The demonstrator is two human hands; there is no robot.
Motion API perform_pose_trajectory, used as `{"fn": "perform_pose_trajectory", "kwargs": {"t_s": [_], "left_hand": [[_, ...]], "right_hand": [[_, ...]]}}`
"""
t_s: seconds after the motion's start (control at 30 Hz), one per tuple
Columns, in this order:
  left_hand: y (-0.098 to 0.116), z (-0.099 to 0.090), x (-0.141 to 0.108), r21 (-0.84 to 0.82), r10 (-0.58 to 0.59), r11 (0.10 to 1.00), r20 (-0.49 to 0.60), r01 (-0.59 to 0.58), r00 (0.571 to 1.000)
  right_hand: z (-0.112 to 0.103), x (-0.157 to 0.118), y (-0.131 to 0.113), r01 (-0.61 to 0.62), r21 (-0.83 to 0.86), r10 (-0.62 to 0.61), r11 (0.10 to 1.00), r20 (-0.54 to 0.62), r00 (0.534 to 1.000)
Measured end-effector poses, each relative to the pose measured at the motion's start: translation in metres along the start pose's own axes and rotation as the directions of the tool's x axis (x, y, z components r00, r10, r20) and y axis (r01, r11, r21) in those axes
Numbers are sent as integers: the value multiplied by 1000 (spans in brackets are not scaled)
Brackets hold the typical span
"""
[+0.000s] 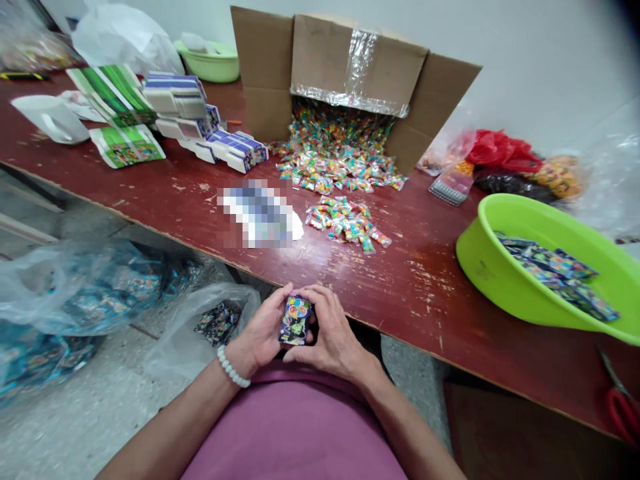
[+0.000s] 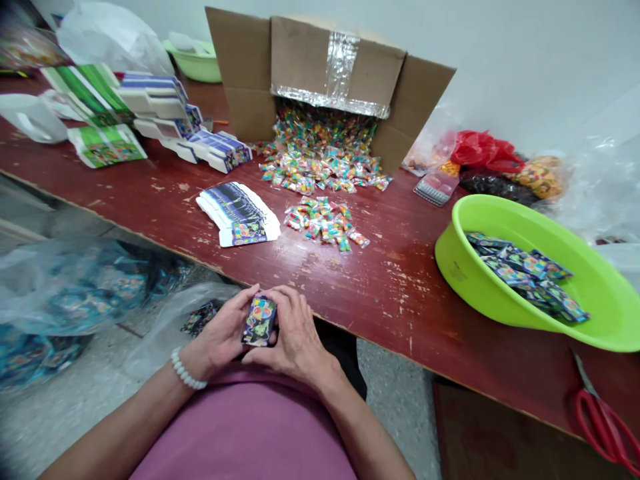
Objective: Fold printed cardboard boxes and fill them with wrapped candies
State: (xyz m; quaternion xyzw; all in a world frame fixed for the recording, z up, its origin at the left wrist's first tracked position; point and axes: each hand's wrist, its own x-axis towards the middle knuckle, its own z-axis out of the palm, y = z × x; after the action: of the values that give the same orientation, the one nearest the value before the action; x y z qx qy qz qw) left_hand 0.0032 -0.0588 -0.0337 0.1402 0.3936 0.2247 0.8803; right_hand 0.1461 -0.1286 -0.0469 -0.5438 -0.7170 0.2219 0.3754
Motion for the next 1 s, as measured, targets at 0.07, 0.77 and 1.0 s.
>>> {"fn": "perform_pose_trajectory", "kwargs": {"t_s": [0.07, 0.77, 1.0], "left_hand": [[-2, -1, 1, -4, 21, 1000, 0, -21, 1000], [64, -110, -23, 996, 894, -89, 67, 29, 444], [114, -55, 40, 908, 931, -175, 28, 379, 363]], "right_hand": [[0, 1, -1, 6, -169, -1, 986, 34, 999], [24, 137, 73, -183, -142, 147, 973, -232, 962], [36, 134, 80, -161, -241, 111, 957, -208, 972]]}}
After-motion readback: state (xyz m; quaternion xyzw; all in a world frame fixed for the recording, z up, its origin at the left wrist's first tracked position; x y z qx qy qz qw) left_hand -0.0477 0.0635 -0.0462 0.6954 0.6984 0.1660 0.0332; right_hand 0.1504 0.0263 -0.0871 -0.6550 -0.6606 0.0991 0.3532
